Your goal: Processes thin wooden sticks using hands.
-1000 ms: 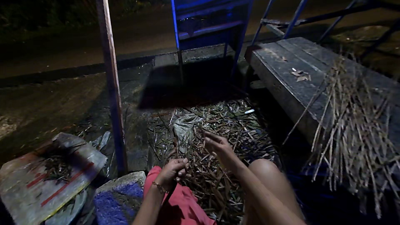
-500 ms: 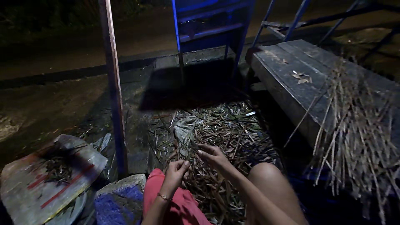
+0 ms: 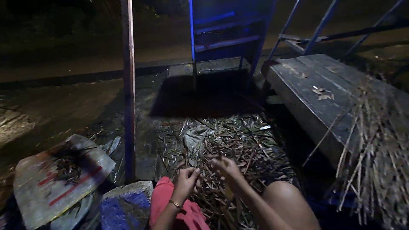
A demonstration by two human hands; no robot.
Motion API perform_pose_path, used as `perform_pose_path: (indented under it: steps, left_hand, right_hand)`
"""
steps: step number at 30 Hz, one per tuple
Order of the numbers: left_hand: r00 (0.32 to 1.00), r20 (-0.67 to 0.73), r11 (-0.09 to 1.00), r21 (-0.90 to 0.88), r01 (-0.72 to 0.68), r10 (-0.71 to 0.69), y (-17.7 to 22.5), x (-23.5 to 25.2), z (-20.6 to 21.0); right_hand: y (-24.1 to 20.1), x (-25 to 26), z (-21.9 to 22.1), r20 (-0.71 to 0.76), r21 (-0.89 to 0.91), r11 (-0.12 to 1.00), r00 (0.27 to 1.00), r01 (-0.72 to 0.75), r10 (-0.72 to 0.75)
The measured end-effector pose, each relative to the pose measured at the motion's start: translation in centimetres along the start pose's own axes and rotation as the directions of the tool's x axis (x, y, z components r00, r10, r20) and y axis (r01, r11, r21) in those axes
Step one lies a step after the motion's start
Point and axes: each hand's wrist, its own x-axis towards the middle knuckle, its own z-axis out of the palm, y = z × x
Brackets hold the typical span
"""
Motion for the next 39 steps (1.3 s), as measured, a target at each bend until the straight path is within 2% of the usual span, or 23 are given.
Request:
perform_pose_path:
  steps: [3, 5, 8, 10, 11, 14, 17, 19, 20, 25, 27, 29, 32, 35, 37, 39]
  left_hand:
    - [0.999, 0.036, 0.997, 0.080, -0.001, -0.002, -0.7, -0.3, 0.2]
    - [0.996, 0.090, 0.987, 0.164, 0.000, -0.015, -1.3, -1.3, -0.7]
    - [0.980, 0.162, 0.958, 0.278, 0.070, -0.119, -2.9, -3.1, -3.3]
    - [0.969, 0.176, 0.962, 0.239, 0.128, -0.173, -4.5, -3.7, -4.5]
    - [0.968, 0.165, 0.972, 0.172, 0.160, -0.189, -5.1, -3.9, -4.7]
    - [0.968, 0.069, 0.970, 0.041, 0.238, -0.241, -5.8, -3.6, -4.3]
    - [0.963, 0.012, 0.962, 0.045, 0.270, -0.271, -5.0, -2.8, -3.3]
    - [0.964, 0.026, 0.963, 0.061, 0.262, -0.264, -4.5, -2.6, -2.6]
    - [0.965, 0.038, 0.965, 0.055, 0.256, -0.259, -4.3, -2.5, -2.3]
    - [0.971, 0.055, 0.970, -0.055, 0.235, -0.232, -4.2, -2.5, -1.4]
    - [0.969, 0.056, 0.967, -0.070, 0.245, -0.241, -3.8, -2.6, -1.4]
    - [0.963, 0.078, 0.960, -0.091, 0.265, -0.258, -3.8, -3.1, -1.6]
    - [0.951, 0.080, 0.943, -0.132, 0.306, -0.298, -4.5, -4.0, -2.1]
    - [0.949, 0.033, 0.936, -0.156, 0.315, -0.313, -4.8, -3.8, -3.1]
    - [0.951, 0.018, 0.936, -0.169, 0.308, -0.310, -4.5, -3.3, -3.1]
    - [0.948, 0.012, 0.936, -0.155, 0.316, -0.318, -3.9, -2.8, -2.7]
  right_hand:
    - [1.5, -0.7, 2.1, 0.017, -0.062, 0.998, 1.000, -0.008, 0.009]
    - [1.3, -0.4, 1.5, -0.042, -0.051, 0.999, 0.999, 0.003, -0.005]
    - [0.7, 0.5, -0.2, -0.155, -0.024, 1.000, 0.988, 0.017, -0.021]
    - [0.8, 0.8, -0.4, -0.192, -0.101, 0.994, 0.980, 0.034, -0.053]
    - [1.1, 0.8, -0.3, -0.177, -0.199, 0.979, 0.981, 0.044, -0.080]
    - [1.7, -0.2, 1.1, -0.020, -0.553, 0.831, 0.997, 0.052, -0.075]
    - [1.0, -1.9, 3.5, 0.176, -0.787, 0.609, 0.982, 0.095, 0.075]
    - [0.6, -2.5, 4.9, 0.188, -0.872, 0.484, 0.963, 0.072, 0.196]
    - [0.6, -2.5, 5.1, 0.169, -0.893, 0.445, 0.964, 0.063, 0.203]
    - [1.1, -1.0, 4.0, 0.119, -0.946, 0.313, 0.989, 0.085, 0.089]
    - [0.5, 0.0, 3.3, 0.033, -0.947, 0.322, 0.991, -0.011, 0.131]
    - [-0.2, 1.7, 1.2, -0.122, -0.904, 0.392, 0.982, -0.170, 0.146]
    - [-0.7, 3.1, -2.4, -0.205, -0.872, 0.447, 0.978, -0.202, 0.041]
    - [-1.4, 1.6, -0.8, -0.108, -0.880, 0.459, 0.993, -0.121, 0.054]
    - [-1.4, -0.7, 2.3, 0.019, -0.895, 0.441, 0.983, -0.065, 0.184]
    - [-0.7, -2.8, 5.3, 0.166, -0.917, 0.397, 0.941, 0.038, 0.294]
